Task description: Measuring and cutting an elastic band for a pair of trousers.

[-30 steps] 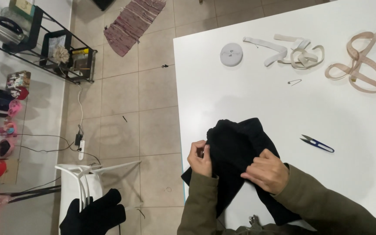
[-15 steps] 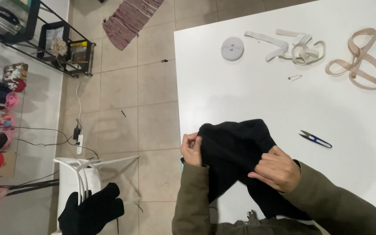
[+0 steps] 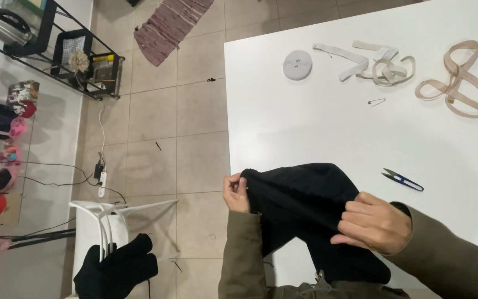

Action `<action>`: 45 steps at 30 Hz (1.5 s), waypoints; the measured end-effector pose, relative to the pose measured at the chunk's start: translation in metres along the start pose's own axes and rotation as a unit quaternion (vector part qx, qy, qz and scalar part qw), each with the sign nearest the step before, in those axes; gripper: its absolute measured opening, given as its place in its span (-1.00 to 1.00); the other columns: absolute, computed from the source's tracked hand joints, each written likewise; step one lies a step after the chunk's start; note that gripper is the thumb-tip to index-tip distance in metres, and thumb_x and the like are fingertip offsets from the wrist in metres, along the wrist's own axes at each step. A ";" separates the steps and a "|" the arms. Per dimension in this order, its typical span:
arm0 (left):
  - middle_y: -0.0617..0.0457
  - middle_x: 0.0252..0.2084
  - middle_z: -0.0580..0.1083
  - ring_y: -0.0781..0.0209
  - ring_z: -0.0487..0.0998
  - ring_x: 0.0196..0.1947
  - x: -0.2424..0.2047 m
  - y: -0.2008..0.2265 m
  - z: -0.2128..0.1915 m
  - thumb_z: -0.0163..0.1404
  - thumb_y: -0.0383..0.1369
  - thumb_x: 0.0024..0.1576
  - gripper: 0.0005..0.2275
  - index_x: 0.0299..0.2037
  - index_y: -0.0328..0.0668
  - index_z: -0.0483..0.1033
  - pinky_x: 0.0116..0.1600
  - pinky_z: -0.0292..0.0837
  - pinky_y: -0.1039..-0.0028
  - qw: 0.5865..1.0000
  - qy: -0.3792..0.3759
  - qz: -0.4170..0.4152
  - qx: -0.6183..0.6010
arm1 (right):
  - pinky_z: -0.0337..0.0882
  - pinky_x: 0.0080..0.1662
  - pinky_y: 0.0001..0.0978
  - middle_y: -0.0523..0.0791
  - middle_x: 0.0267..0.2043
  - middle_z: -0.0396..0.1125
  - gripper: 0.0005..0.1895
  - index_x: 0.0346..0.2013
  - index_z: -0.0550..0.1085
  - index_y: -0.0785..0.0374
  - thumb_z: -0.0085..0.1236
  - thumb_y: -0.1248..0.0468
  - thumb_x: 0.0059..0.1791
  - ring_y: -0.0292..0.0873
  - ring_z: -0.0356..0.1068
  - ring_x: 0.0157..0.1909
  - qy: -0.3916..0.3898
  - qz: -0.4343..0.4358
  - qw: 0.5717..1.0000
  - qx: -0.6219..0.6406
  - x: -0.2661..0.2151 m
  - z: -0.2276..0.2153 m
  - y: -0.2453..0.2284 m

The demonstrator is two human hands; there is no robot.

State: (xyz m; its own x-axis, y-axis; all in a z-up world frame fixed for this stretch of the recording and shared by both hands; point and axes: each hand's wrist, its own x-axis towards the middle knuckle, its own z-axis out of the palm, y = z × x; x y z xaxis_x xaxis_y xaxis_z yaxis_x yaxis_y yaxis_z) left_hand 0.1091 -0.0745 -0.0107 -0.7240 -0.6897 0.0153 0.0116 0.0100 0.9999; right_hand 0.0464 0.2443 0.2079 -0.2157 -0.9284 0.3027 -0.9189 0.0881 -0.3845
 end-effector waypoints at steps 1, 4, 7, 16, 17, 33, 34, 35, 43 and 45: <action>-0.02 -0.23 0.46 0.36 0.41 -0.32 -0.006 0.019 0.003 0.02 -0.51 0.23 -0.94 -0.18 -0.32 0.42 -0.17 0.41 0.55 1.000 -0.001 0.001 -0.002 | 0.25 -0.35 -0.29 -0.17 -0.58 0.21 -0.65 -0.57 0.40 0.11 0.33 0.06 -0.04 -0.19 0.18 -0.50 0.000 0.001 1.000 -0.002 0.004 -0.004 0.006; -0.02 -0.18 0.48 0.33 0.41 -0.27 -0.021 0.096 0.012 0.07 -0.55 0.20 -0.91 -0.20 -0.34 0.40 -0.11 0.38 0.51 0.989 -0.148 0.012 -0.010 | 0.24 -0.32 -0.30 -0.19 -0.55 0.23 -0.75 -0.51 0.44 0.11 0.31 0.12 -0.07 -0.21 0.21 -0.47 0.051 0.021 0.998 -0.005 0.015 -0.013 0.022; -0.04 -0.11 0.45 0.16 0.49 -0.12 -0.029 0.192 0.020 0.12 -0.52 0.12 -0.78 -0.07 -0.30 0.39 0.07 0.44 0.38 0.938 -0.302 0.139 0.095 | 0.28 -0.21 -0.23 -0.22 -0.48 0.31 -0.79 -0.40 0.50 0.18 0.28 0.12 -0.11 -0.21 0.29 -0.39 0.024 0.041 0.998 -0.041 0.022 -0.011 0.035; -0.07 -0.47 0.49 0.00 0.53 -0.32 -0.010 0.226 0.029 0.23 -0.17 0.11 -0.70 -0.33 -0.29 0.50 0.30 0.40 0.03 0.729 -0.503 0.357 0.297 | 0.22 0.01 -0.13 -0.21 -0.30 0.38 -0.80 -0.22 0.54 0.10 0.22 0.11 -0.06 -0.23 0.39 -0.15 0.008 -0.011 0.999 -0.046 0.037 -0.045 0.039; -0.06 -0.47 0.48 -0.01 0.52 -0.37 -0.008 0.225 0.029 0.20 -0.21 0.16 -0.73 -0.35 -0.27 0.49 0.07 0.45 0.13 0.743 -0.495 0.365 0.264 | 0.21 0.02 -0.08 -0.21 -0.32 0.39 -0.78 -0.26 0.54 0.11 0.23 0.08 -0.10 -0.21 0.40 -0.14 0.008 0.015 0.998 -0.069 0.038 -0.051 0.040; 0.01 -0.60 0.33 0.00 0.43 -0.47 0.030 0.278 -0.010 0.23 -0.25 0.20 -0.65 -0.51 -0.19 0.34 -0.10 0.48 0.28 0.656 -0.489 0.527 0.229 | 0.39 0.15 -0.08 -0.30 -0.62 0.21 -0.61 -0.60 0.40 0.05 0.34 -0.04 -0.08 -0.28 0.31 -0.48 0.008 0.002 1.000 -0.018 -0.057 -0.101 0.054; 0.01 -0.60 0.33 0.00 0.43 -0.47 0.035 0.271 -0.019 0.23 -0.25 0.20 -0.65 -0.51 -0.19 0.34 -0.10 0.48 0.28 0.655 -0.488 0.529 0.229 | 0.39 0.15 -0.08 -0.30 -0.62 0.21 -0.61 -0.60 0.40 0.05 0.34 -0.04 -0.08 -0.28 0.31 -0.48 0.009 0.002 1.000 -0.020 -0.061 -0.108 0.058; -0.02 -0.71 0.30 0.02 0.36 -0.62 0.040 0.264 -0.029 0.29 -0.25 0.13 -0.59 -0.62 -0.19 0.31 -0.23 0.46 0.29 0.677 -0.465 0.490 0.292 | 0.37 0.07 -0.06 -0.26 -0.67 0.24 -0.65 -0.67 0.40 0.10 0.34 0.04 -0.16 -0.26 0.32 -0.54 0.044 0.038 0.997 -0.044 -0.065 -0.113 0.061; 0.02 -0.64 0.31 0.08 0.36 -0.61 -0.027 0.328 0.024 0.30 -0.34 0.06 -0.62 -0.58 -0.17 0.27 -0.28 0.43 0.31 0.641 -0.437 0.588 0.231 | 0.29 0.15 0.04 -0.14 -0.35 0.40 -0.49 -0.27 0.54 0.23 0.26 -0.16 -0.16 -0.17 0.44 -0.22 0.078 -0.097 0.984 -0.127 0.037 -0.108 -0.018; 0.04 -0.59 0.31 0.10 0.41 -0.54 -0.036 0.333 0.031 0.29 -0.35 0.14 -0.65 -0.49 -0.18 0.30 -0.25 0.43 0.33 0.624 -0.427 0.619 0.213 | 0.36 0.12 -0.17 -0.05 -0.22 0.50 -0.70 -0.18 0.57 0.29 0.25 0.29 -0.18 -0.13 0.52 -0.12 0.123 -0.083 0.972 -0.182 0.053 -0.096 -0.052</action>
State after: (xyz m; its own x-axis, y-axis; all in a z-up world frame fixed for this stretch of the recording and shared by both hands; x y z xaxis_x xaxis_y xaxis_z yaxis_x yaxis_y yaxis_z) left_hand 0.1174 -0.0244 0.3216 -0.4471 0.6733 0.5888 0.8743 0.4681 0.1286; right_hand 0.0512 0.2254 0.3281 -0.0861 -0.8298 0.5514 -0.9940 0.1087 0.0083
